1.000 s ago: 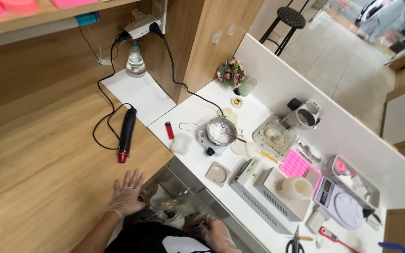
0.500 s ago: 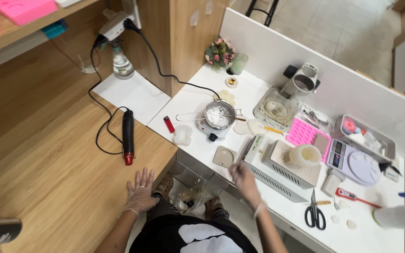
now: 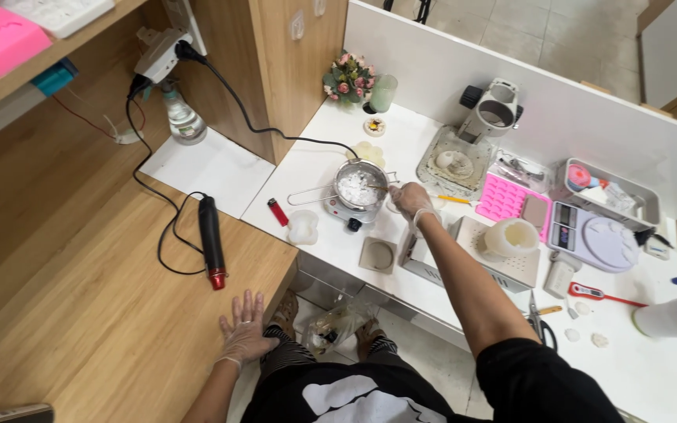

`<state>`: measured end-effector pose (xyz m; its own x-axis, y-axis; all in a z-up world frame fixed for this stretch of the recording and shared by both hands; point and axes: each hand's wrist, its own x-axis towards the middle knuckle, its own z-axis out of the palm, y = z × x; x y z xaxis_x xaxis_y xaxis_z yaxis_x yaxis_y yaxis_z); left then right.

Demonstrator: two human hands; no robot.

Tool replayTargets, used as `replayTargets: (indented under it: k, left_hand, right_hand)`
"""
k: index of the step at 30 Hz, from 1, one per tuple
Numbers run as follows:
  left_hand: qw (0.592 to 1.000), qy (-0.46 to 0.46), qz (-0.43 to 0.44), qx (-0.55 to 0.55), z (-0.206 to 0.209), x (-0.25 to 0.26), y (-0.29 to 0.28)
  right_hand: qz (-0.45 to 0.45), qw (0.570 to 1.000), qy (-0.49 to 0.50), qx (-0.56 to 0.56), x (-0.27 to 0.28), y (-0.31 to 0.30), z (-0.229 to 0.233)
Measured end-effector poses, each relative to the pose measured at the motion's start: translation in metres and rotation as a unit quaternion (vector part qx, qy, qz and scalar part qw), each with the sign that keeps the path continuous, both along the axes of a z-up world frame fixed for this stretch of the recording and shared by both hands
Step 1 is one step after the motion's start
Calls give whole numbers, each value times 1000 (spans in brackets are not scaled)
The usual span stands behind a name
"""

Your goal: Stirring and melting wax in a small pot at a workstation.

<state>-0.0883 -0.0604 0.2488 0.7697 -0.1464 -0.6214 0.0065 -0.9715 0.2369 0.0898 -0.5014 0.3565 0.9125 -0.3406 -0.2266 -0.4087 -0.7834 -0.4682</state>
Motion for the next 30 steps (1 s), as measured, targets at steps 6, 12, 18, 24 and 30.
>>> replayTargets:
  k: [6, 12, 18, 24, 30]
  left_hand:
    - [999, 41, -1, -18, 3, 3, 1]
    - [999, 47, 3, -14, 6, 3, 1]
    - [999, 25, -4, -22, -2, 3, 3]
    - [1000, 6, -3, -19, -11, 0, 5]
    - [1000, -3, -2, -25, -17, 1, 4]
  right_hand:
    - [24, 988, -142, -54, -20, 28, 45]
    - [-38, 978, -203, -24, -67, 27, 40]
    - [-123, 950, -265, 113, -102, 23, 3]
    - [-154, 938, -284, 128, -131, 47, 2]
    - [-140, 945, -262, 139, -157, 71, -7]
